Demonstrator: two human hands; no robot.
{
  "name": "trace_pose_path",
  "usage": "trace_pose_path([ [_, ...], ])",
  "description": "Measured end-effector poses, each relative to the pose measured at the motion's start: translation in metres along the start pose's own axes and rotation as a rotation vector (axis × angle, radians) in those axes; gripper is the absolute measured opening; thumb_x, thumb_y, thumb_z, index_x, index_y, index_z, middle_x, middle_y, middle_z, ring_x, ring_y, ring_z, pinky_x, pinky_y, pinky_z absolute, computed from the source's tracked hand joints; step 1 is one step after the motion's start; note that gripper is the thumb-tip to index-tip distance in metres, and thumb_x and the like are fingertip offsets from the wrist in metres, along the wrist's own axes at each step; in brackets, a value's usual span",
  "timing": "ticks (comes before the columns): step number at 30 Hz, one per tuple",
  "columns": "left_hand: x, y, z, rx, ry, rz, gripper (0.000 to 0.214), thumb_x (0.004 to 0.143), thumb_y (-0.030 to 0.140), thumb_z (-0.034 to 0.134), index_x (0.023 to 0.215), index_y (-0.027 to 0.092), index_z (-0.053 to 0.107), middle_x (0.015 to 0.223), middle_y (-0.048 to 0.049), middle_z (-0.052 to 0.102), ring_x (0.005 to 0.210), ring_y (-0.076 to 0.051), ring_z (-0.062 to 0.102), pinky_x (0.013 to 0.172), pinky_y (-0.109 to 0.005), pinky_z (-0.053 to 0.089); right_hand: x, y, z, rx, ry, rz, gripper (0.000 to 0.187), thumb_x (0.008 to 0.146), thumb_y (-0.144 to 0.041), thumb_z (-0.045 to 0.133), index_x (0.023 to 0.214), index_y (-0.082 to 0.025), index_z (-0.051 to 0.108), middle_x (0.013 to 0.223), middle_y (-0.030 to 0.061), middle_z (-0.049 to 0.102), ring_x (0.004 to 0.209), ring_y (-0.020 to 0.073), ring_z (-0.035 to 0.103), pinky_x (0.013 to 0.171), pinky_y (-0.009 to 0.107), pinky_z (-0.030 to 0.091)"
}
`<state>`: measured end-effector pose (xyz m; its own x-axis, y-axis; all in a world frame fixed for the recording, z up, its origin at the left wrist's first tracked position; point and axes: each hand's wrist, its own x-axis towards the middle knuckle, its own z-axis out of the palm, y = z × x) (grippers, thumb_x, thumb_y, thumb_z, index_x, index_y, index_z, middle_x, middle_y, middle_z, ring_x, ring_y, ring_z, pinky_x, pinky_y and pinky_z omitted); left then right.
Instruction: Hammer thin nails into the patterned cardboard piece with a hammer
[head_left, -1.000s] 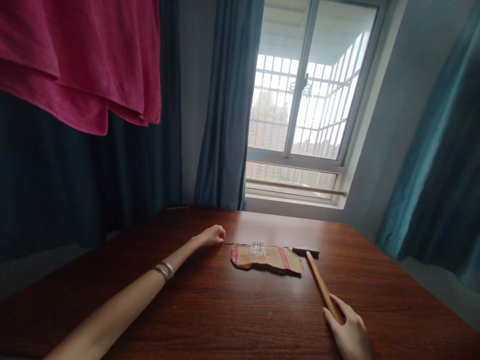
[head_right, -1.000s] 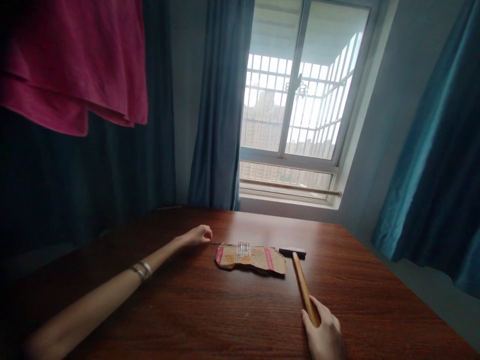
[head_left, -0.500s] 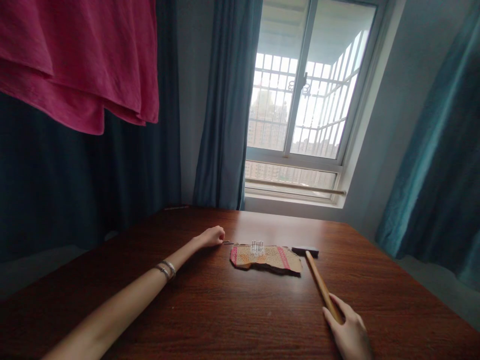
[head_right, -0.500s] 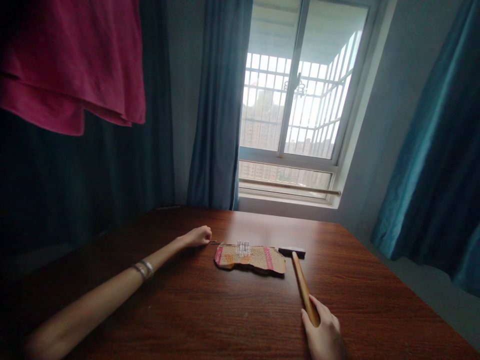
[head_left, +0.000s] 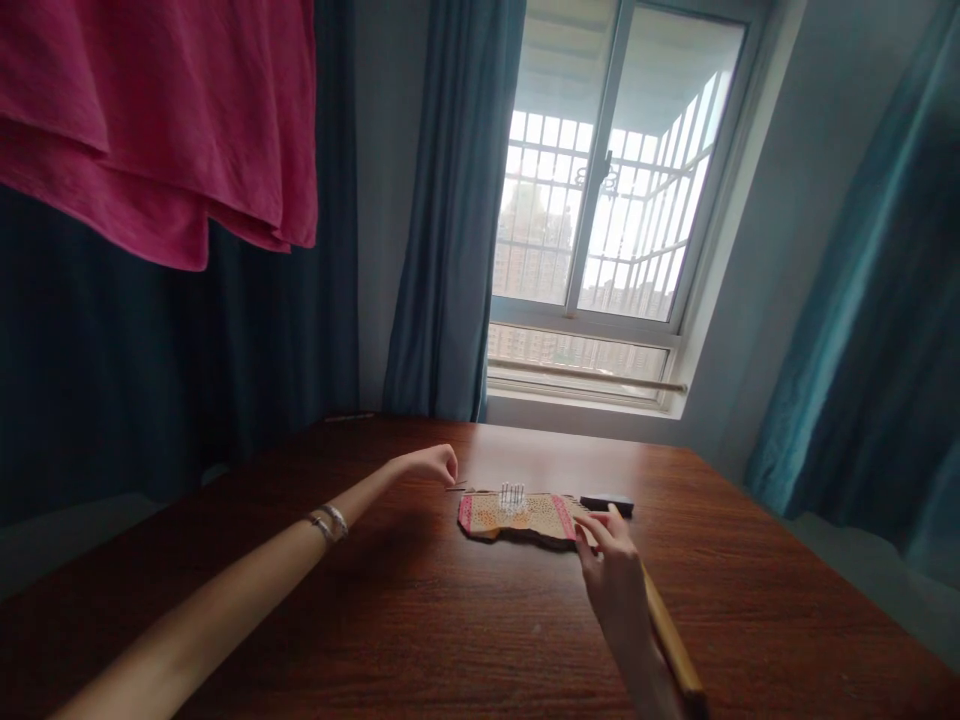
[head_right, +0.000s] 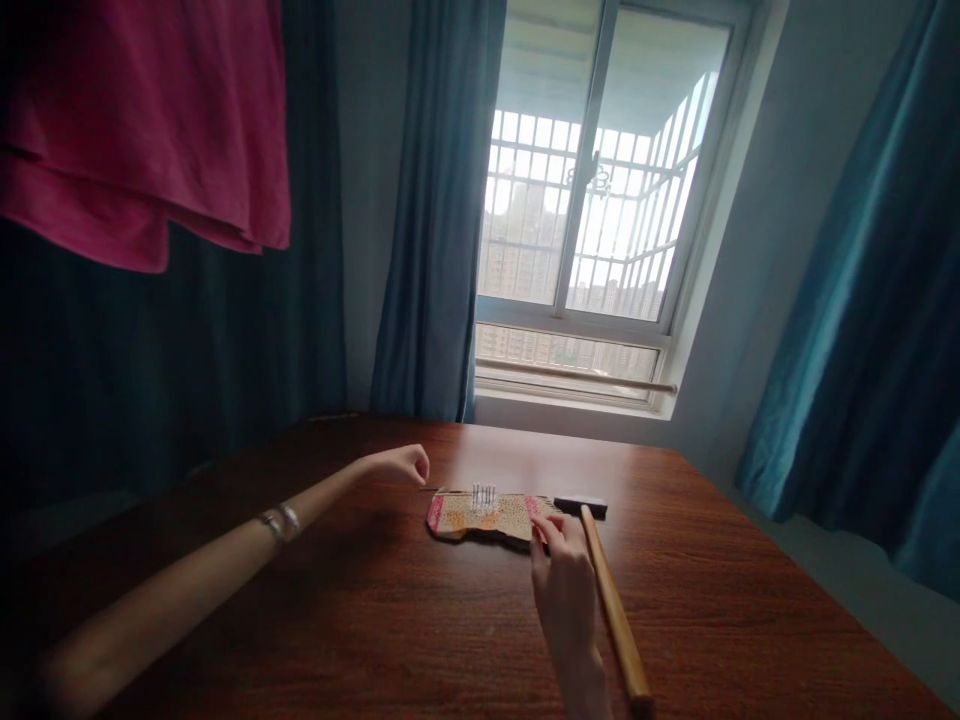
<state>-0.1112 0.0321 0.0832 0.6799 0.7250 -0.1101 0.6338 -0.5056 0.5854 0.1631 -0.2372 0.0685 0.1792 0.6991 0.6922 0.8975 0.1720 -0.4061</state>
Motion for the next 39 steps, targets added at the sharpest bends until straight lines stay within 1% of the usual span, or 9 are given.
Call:
trace_pose_path([
  [4,-0.001,0.025,-0.003,-0.083,-0.05,-0.006,0.016,0.047,0.027,0.068,0.057,0.014,0.068,0.054,-0.0025,0.06,0.057,-0.016,0.052,0.055,-0.024,0.037,0.039,-0.045,0.037,-0.058,-0.154,-0.242,0.023,0.087,-0.02,0.041,0.088,-0.023,0.063,0.086,0.0048,0.058,0.081,0.0169,0.052,0.069,0.026,0.042],
  [7,-0.003,0.038,-0.002,-0.14,-0.115,0.031,0.019,0.049,0.029,0.068,0.06,0.013,0.07,0.056,-0.0035,0.062,0.058,-0.016,0.053,0.055,-0.024,0.037,0.055,-0.056,0.067,-0.135,-0.26,-0.379,0.021,0.087,-0.019,0.042,0.092,-0.024,0.061,0.09,0.0047,0.057,0.085,0.0163,0.051,0.064,0.023,0.042],
  [10,-0.003,0.043,0.0,-0.18,-0.154,0.035,0.02,0.05,0.03,0.069,0.061,0.014,0.071,0.056,-0.0032,0.063,0.057,-0.016,0.053,0.054,-0.024,0.036,0.062,-0.056,0.089,-0.177,-0.307,-0.426,0.02,0.087,-0.019,0.042,0.094,-0.023,0.06,0.09,0.0049,0.056,0.088,0.0166,0.05,0.062,0.022,0.043],
  [14,-0.001,0.043,0.008,-0.174,-0.156,-0.014,0.018,0.049,0.032,0.069,0.058,0.016,0.071,0.053,-0.0021,0.06,0.055,-0.016,0.053,0.049,-0.023,0.035,0.063,-0.054,0.103,-0.174,-0.329,-0.459,0.02,0.087,-0.018,0.042,0.094,-0.023,0.059,0.091,0.0053,0.056,0.089,0.0173,0.05,0.06,0.023,0.043],
  [20,0.002,0.039,0.018,-0.226,-0.219,-0.011,0.015,0.046,0.028,0.072,0.054,0.016,0.069,0.048,-0.0024,0.058,0.048,-0.015,0.051,0.045,-0.023,0.032,0.058,-0.05,0.106,-0.078,-0.341,-0.492,0.017,0.085,-0.02,0.046,0.093,-0.024,0.06,0.094,0.0043,0.057,0.088,0.0168,0.05,0.06,0.022,0.042],
  [24,0.001,0.043,0.012,-0.318,-0.202,-0.003,0.025,0.051,0.034,0.071,0.066,0.015,0.071,0.061,-0.0056,0.065,0.059,-0.017,0.058,0.051,-0.023,0.038,0.063,-0.037,0.107,0.052,-0.29,-0.404,0.016,0.084,-0.024,0.048,0.087,-0.025,0.063,0.094,0.0025,0.059,0.084,0.014,0.054,0.063,0.021,0.041],
  [30,0.024,0.042,0.012,-0.625,0.193,-0.002,0.036,0.061,0.042,0.064,0.081,0.012,0.069,0.08,-0.0089,0.067,0.066,-0.015,0.058,0.054,-0.022,0.04,0.084,0.012,0.118,0.274,-0.088,-0.043,0.031,0.085,-0.032,0.04,0.091,-0.016,0.065,0.087,0.0076,0.066,0.073,0.0154,0.059,0.071,0.028,0.045],
  [34,0.047,0.035,0.034,-0.762,0.304,-0.027,0.028,0.062,0.032,0.063,0.08,0.011,0.066,0.079,-0.008,0.064,0.064,-0.013,0.056,0.052,-0.021,0.04,0.084,0.044,0.135,0.41,-0.091,0.127,0.034,0.079,-0.038,0.045,0.086,-0.012,0.067,0.08,0.0099,0.07,0.069,0.0193,0.063,0.065,0.03,0.049],
  [39,0.067,0.035,0.073,-0.974,0.447,-0.013,0.022,0.063,0.029,0.061,0.078,0.012,0.064,0.076,-0.0072,0.062,0.065,-0.013,0.056,0.058,-0.022,0.044,0.079,0.059,0.155,0.514,-0.184,0.207,0.028,0.069,-0.036,0.055,0.079,-0.013,0.069,0.072,0.0084,0.071,0.066,0.0203,0.065,0.06,0.028,0.05],
])
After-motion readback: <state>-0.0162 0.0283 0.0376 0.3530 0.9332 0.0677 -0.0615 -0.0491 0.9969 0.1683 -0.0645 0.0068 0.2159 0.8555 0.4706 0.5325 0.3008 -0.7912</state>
